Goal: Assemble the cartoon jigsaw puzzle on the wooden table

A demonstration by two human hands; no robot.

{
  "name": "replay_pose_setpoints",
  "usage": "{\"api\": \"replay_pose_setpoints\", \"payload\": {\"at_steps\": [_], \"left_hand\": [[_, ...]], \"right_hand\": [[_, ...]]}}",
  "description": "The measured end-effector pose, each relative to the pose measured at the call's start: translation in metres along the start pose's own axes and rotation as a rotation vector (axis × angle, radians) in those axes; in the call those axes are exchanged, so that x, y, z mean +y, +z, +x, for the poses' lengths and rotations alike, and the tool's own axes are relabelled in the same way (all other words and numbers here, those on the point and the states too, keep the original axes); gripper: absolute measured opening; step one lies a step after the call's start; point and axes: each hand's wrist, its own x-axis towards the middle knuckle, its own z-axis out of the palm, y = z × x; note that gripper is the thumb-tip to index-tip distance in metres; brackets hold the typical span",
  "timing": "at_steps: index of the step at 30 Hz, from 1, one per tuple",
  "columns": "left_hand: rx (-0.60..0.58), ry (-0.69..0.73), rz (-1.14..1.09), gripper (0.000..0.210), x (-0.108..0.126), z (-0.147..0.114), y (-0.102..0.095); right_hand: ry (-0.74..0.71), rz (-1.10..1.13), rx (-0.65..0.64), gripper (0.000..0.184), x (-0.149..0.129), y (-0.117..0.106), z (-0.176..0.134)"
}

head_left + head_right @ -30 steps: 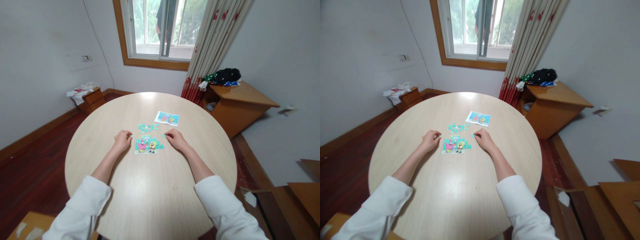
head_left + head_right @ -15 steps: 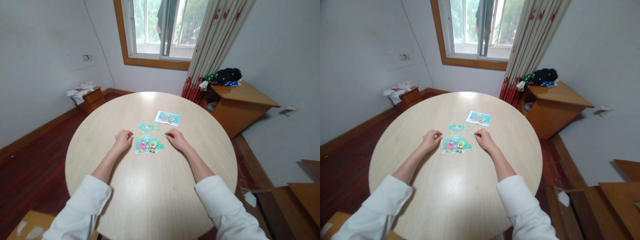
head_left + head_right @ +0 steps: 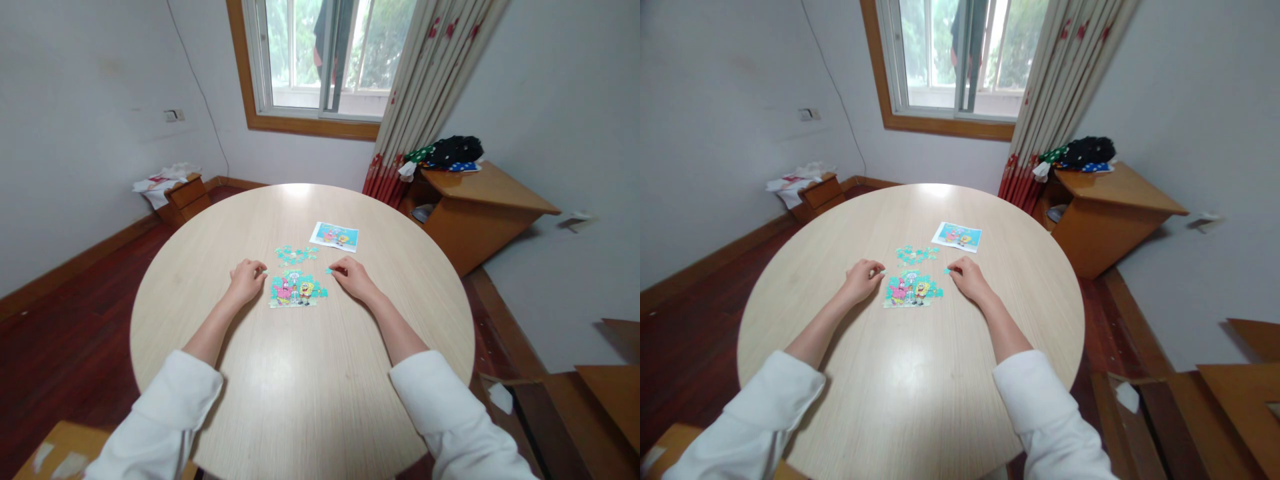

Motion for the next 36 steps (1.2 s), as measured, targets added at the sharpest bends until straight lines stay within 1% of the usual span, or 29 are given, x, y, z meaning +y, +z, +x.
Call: {"api": "replay_pose_setpoints", "payload": {"at_steps": [5,10,12,15,22,25,36], "left_hand": [[0.010,-0.003,-0.049,0.018,-0.006,0.004,0.003],[0.098,-0.024,-0.116,0.023,-0.012,0.008,0.003],[0.106,-0.003,-0.130,0.022,-0.012,0.008,0.001],[0.074,0.054,-0.144,0.024,-0.010,0.006,-0.001],[0.003,0.135,-0.086,0.038,-0.007,0.003,-0.002],[-0.014,0.145,-0.048,0.040,-0.007,0.002,-0.002],[-0.026,0.138,-0.004,0.036,-0.007,0.002,-0.005]], "right_hand": [[-0.004,0.011,0.009,0.013,0.003,0.002,0.000],[0.005,0.007,0.003,0.013,0.002,0.001,0.001],[0.008,-0.002,-0.001,0.013,0.001,0.001,0.001],[0.003,-0.012,0.000,0.013,-0.001,0.000,0.001],[-0.011,-0.025,0.002,0.014,0.000,0.000,0.001],[-0.020,-0.028,0.001,0.014,0.000,0.000,0.001],[0.004,-0.019,-0.004,0.014,-0.002,-0.001,0.001]]}}
